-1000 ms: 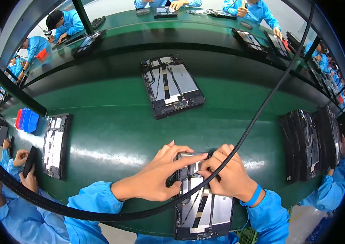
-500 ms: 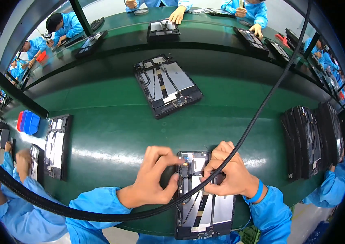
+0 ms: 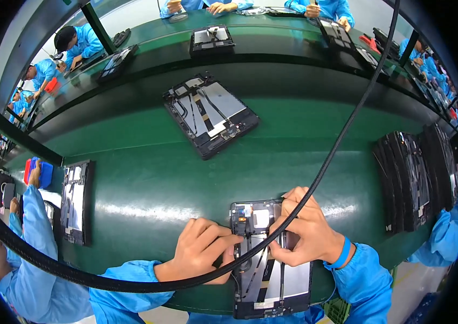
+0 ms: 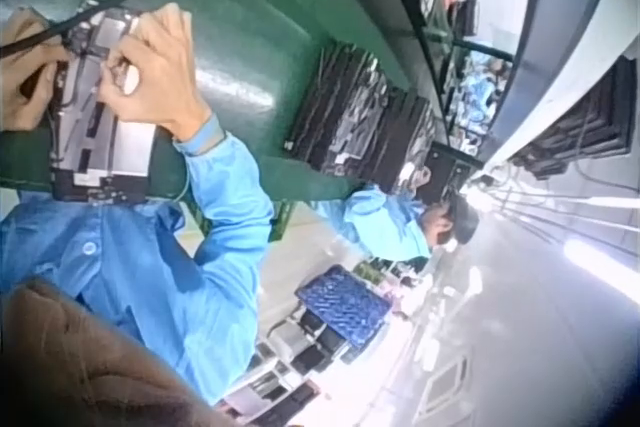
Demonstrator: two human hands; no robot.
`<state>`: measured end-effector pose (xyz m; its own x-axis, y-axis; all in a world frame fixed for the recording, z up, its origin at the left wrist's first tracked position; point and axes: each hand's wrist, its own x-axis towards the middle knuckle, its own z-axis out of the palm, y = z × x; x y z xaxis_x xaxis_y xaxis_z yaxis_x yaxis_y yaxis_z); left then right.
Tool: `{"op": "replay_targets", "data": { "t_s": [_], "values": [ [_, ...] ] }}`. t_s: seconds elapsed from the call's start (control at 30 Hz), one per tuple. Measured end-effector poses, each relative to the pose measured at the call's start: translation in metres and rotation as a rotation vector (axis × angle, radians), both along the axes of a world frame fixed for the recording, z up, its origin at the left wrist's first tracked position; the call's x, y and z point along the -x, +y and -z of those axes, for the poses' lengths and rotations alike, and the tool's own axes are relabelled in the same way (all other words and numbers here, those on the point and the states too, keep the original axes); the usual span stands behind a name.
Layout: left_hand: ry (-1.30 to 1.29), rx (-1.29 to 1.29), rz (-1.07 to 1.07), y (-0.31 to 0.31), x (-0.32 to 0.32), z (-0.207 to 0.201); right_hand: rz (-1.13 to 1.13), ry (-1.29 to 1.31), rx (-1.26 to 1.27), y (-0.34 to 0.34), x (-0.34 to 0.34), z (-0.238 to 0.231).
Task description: The person assembles a tablet or smartphone screen assembly by connecting internal ribbon cables and fastening components into the internal housing using an electric screwdriver.
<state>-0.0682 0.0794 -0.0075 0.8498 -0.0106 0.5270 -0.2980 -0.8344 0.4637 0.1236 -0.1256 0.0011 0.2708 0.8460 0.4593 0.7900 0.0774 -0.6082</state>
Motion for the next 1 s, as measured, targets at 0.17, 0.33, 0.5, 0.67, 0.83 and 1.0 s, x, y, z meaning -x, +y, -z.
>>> {"op": "replay_targets", "data": {
  "t_s": [0.17,0.33,0.5,0.67,0.83,1.0],
  "values": [
    [0.093,-0.059,-0.055,-0.011,0.000,-0.012,0.028,-0.157,-0.105,-0.007,0.001,-0.006],
    [0.080,-0.062,-0.029,-0.009,-0.005,-0.007,0.092,-0.182,-0.028,-0.027,-0.008,-0.020],
    [-0.090,-0.276,0.003,-0.001,-0.013,-0.005,0.126,0.032,0.094,-0.045,-0.021,-0.021],
    [-0.087,-0.391,0.316,0.008,-0.036,-0.007,0.152,0.240,0.169,-0.055,-0.029,-0.026],
    [0.099,-0.267,0.407,-0.001,-0.047,-0.021,0.127,0.385,0.256,-0.063,-0.033,-0.012],
    [0.242,-0.142,0.526,-0.024,-0.039,-0.027,0.084,0.493,0.317,-0.065,-0.036,-0.017]
  ]
}}
